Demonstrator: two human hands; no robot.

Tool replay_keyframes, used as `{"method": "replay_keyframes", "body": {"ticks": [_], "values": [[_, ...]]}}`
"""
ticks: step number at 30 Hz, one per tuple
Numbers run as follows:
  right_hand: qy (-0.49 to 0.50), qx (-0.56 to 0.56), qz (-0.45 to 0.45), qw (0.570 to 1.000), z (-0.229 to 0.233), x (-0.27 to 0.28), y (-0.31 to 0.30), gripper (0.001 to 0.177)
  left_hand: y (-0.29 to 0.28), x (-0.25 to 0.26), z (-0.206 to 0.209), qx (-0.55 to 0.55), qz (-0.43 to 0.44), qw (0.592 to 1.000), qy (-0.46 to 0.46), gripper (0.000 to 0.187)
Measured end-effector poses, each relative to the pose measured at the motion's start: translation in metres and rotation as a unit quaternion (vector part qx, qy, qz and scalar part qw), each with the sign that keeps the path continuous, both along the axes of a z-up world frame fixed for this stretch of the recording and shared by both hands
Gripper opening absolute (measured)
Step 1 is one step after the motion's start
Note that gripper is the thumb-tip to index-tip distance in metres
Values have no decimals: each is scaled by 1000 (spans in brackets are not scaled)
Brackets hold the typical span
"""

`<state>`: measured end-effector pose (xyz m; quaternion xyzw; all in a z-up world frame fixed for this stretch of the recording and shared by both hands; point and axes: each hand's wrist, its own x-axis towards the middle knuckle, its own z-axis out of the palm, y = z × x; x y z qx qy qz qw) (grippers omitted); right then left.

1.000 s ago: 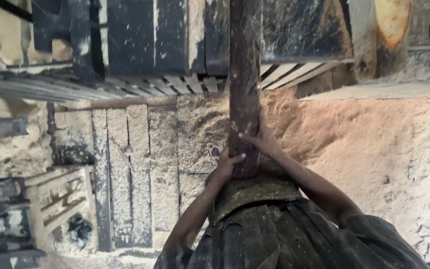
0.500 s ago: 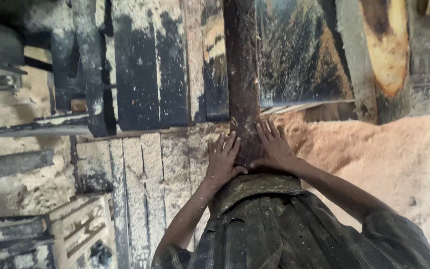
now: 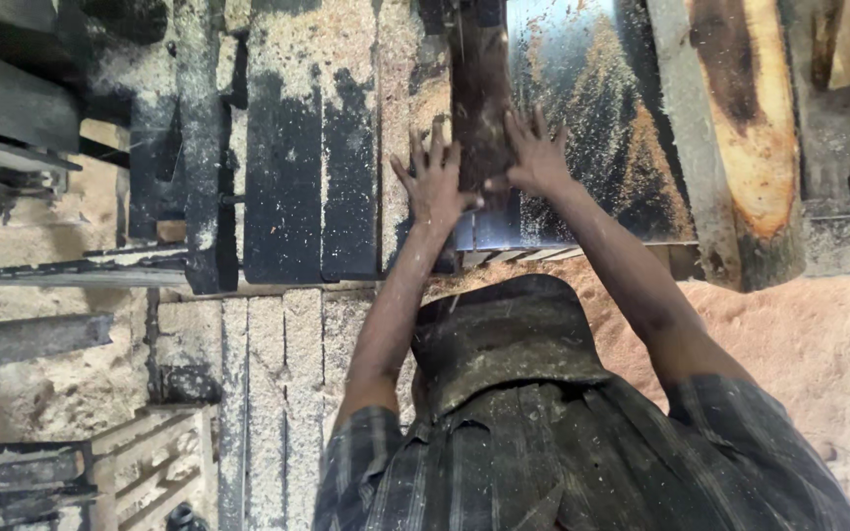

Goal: The person cuts wooden planks and blocks into shaped pieces by feeding them through a vertical band saw, turning them to cut different edges and applying liquid to the saw blade.

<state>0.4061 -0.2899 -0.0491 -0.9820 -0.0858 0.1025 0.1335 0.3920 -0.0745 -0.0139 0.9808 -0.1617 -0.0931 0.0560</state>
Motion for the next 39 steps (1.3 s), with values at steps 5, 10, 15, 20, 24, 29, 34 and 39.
{"method": "replay_keyframes", "body": {"ticks": [5, 10, 15, 20, 24, 29, 34, 39], "values": [[-91, -34, -92, 991, 20, 6, -11, 145, -13, 15, -15, -22, 103, 992, -68, 127], [-97, -79, -248, 961, 78, -16, -159, 138, 10, -56, 0, -40, 129, 991, 25, 123], [-4, 99, -341, 935, 86, -62, -272, 153, 50, -191, -16, -53, 83, 995, -20, 124], [-20, -20, -316, 948, 75, -58, -274, 136, 30, -292, -39, -375, 137, 907, 134, 116], [28, -5, -339, 940, 80, -85, -219, 137, -4, -310, -28, -439, 144, 853, 244, 112], [4, 44, -375, 926, 91, -160, -109, 133, -62, -298, -29, -622, 95, 688, 362, 102], [32, 19, -386, 922, 126, -269, -20, 129, -79, -345, -39, -671, 143, 608, 400, 101], [72, 59, -331, 939, 113, -397, 9, 122, -21, -461, -88, -662, 239, 539, 462, 84]]}}
